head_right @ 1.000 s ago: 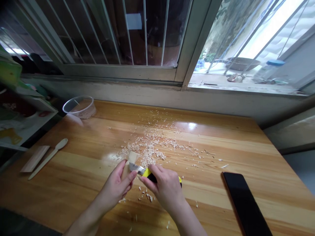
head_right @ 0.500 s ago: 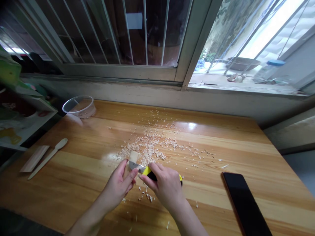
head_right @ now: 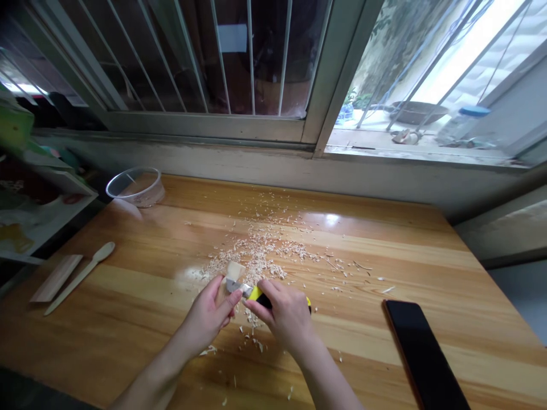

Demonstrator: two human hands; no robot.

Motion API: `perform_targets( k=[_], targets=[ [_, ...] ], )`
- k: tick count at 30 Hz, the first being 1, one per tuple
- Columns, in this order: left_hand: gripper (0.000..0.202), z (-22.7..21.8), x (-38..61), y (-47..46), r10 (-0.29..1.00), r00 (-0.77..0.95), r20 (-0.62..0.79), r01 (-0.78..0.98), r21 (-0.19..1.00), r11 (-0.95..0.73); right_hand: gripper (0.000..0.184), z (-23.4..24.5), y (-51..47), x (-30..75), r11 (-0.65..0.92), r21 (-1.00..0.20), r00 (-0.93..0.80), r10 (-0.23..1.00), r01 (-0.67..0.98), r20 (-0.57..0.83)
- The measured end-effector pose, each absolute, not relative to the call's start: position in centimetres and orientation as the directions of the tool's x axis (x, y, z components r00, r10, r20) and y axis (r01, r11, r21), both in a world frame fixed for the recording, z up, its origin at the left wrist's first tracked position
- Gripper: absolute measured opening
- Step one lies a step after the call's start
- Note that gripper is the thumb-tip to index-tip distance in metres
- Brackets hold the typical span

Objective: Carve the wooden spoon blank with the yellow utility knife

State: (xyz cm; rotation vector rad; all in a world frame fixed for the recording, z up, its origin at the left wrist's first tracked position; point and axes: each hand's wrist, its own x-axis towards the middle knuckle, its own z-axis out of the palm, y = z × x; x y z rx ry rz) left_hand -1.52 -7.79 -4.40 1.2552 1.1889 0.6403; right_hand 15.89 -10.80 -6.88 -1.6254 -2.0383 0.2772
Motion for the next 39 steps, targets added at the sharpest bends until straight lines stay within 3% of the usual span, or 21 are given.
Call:
perform_targets(
  k=[6,11,21,26,30,36,39],
  targets=[
    [0.030,-4.4,-1.4,-7.2,0.887,0.311,-0.341,0.236,0.932,0.276,0.054,-7.4,-10.6,15.2,0.270,-0.359,-0.107,0.904,0.894,0.413],
    [0.030,-4.8,-1.0,-6.8,0.859,0.309,-0.408,0.200,0.911,0.360,0.054,-7.9,-10.6,15.1,0.204,-0.404,-0.071,0.945,0.892,0.321],
    [0.041,-4.0,-0.7,-5.8,0.715,0.403,-0.571,0.116,0.807,0.579,0.055,-8.3,-9.7,16.2,0.079,-0.609,0.003,0.991,0.789,0.133],
    [0.043,-4.0,-1.1,-6.2,0.682,0.457,-0.571,0.102,0.796,0.597,0.043,-7.8,-9.5,17.0,0.028,-0.800,-0.081,0.996,0.599,-0.026],
    [0.042,-4.4,-1.7,-6.5,0.733,0.429,-0.527,0.081,0.831,0.550,0.051,-7.4,-9.6,17.5,-0.096,-0.929,-0.105,0.984,0.358,-0.143],
    [0.036,-5.2,-3.0,-6.9,0.873,0.372,-0.317,0.132,0.948,0.288,0.047,-7.5,-9.4,17.8,-0.251,-0.965,-0.054,0.965,0.076,-0.256],
    [0.034,-5.3,-3.6,-7.1,0.808,0.460,-0.367,0.216,0.929,0.299,0.046,-7.6,-9.2,16.9,-0.283,-0.959,-0.063,0.957,-0.010,-0.281]
  ],
)
